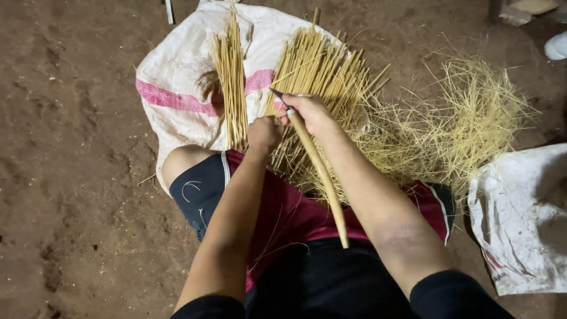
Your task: Stripping and cleaning individual stalks of straw or reeds using a small knife while seated on the floor.
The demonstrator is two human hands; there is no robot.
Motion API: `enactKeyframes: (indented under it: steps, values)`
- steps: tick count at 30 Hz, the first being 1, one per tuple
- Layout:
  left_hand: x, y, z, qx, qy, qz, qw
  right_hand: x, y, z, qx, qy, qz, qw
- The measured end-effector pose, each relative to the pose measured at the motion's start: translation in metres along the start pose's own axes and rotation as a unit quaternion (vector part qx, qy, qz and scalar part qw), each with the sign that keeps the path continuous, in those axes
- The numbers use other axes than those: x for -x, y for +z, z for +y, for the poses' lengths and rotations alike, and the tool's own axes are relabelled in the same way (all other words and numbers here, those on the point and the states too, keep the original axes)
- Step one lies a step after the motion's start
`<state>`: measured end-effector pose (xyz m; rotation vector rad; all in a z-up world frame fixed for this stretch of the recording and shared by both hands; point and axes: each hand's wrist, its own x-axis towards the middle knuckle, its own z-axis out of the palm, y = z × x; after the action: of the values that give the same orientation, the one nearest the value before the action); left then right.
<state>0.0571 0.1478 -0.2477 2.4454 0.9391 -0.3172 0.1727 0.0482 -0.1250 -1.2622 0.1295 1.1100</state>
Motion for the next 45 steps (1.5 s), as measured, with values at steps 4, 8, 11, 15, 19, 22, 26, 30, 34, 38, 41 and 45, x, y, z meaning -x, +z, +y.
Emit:
enactKeyframes:
  steps: [4,8,11,15,19,22,26,30,34,38,41,45]
  values:
    - [-0.021,0.049,0.001,-0.127,0.089,-0.034,0.987,0.012,-0.034,-0.017,0.006,-0.016,0.026,1.0]
    - [-0.026,0.068,0.007,-0.191,0.118,-0.059,0.973,0.044,-0.066,-0.03,0.006,-0.023,0.046,0.999]
    - [-0.028,0.08,-0.001,-0.208,0.143,-0.066,0.965,0.032,-0.108,-0.008,-0.005,-0.028,0.052,0.998]
    - [0.001,0.027,0.017,-0.207,0.136,-0.056,0.967,0.05,-0.15,-0.002,-0.03,-0.027,0.06,0.997]
    - [0.03,-0.016,0.03,-0.16,0.313,0.064,0.934,0.077,-0.203,-0.005,-0.036,-0.058,0.066,0.996]
    - [0.055,-0.039,0.04,-0.18,0.394,0.096,0.896,0.105,-0.224,-0.016,-0.058,-0.076,0.079,0.992]
    - [0.078,-0.041,0.063,-0.286,0.427,0.043,0.857,0.129,-0.248,-0.011,-0.113,-0.094,0.09,0.985]
    - [0.074,0.029,0.096,-0.402,0.402,0.006,0.823,0.165,-0.232,-0.014,-0.145,-0.107,0.095,0.979]
    - [0.066,0.071,0.154,-0.397,0.373,0.049,0.837,0.168,-0.257,0.014,-0.178,-0.112,0.112,0.971]
    - [0.052,0.095,0.214,-0.319,0.406,0.139,0.845,0.204,-0.261,-0.006,-0.229,-0.14,0.127,0.955]
    - [0.064,0.049,0.263,-0.37,0.329,0.054,0.867,0.218,-0.279,-0.006,-0.24,-0.15,0.129,0.95]
    - [0.062,-0.018,0.244,-0.428,0.316,0.039,0.846,0.221,-0.281,-0.014,-0.266,-0.16,0.099,0.946]
